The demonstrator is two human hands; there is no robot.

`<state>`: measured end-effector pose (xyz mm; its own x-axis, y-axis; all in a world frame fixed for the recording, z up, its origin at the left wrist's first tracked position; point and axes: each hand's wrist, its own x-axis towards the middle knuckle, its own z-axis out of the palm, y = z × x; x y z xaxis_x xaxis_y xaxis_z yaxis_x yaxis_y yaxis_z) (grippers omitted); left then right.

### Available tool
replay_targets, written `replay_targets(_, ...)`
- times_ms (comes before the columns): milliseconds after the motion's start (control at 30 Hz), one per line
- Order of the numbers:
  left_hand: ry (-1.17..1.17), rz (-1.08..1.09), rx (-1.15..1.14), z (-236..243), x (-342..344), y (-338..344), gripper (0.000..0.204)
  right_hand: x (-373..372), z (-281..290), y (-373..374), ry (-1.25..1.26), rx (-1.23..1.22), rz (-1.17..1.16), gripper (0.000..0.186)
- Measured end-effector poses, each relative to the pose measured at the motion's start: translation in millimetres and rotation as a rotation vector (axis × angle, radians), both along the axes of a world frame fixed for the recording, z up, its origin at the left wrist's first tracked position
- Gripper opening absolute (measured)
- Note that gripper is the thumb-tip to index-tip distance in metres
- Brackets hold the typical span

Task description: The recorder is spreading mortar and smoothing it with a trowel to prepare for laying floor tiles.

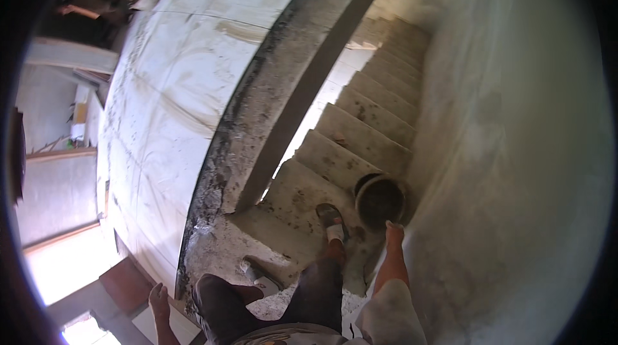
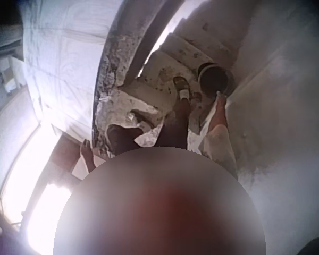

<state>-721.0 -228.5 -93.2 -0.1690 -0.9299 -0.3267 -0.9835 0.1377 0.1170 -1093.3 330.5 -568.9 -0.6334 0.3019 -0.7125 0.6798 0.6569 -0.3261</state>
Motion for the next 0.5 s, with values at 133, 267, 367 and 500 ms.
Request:
replay_targets(133, -0.026, 0.055, -0.023, 12, -30, 8, 0.042, 7, 8, 4, -0.033, 0.036, 0.104, 0.047)
replay_targets(267, 0.079, 0.097, -0.064, 18, -23, 12, 0.041, -8, 38, -10, -0.096, 0.083, 0.176, 0.043)
replay_targets(367, 0.185, 0.181, -0.049, 12, -11, 15, 0.039, -35, 38, 12, -0.032, 0.170, 0.554, 0.042)
replay_targets(500, 0.157, 0.260, -0.195, 52, 29, 61, 0.035, -75, 90, -63, 0.253, 0.236, 1.180, 0.021)
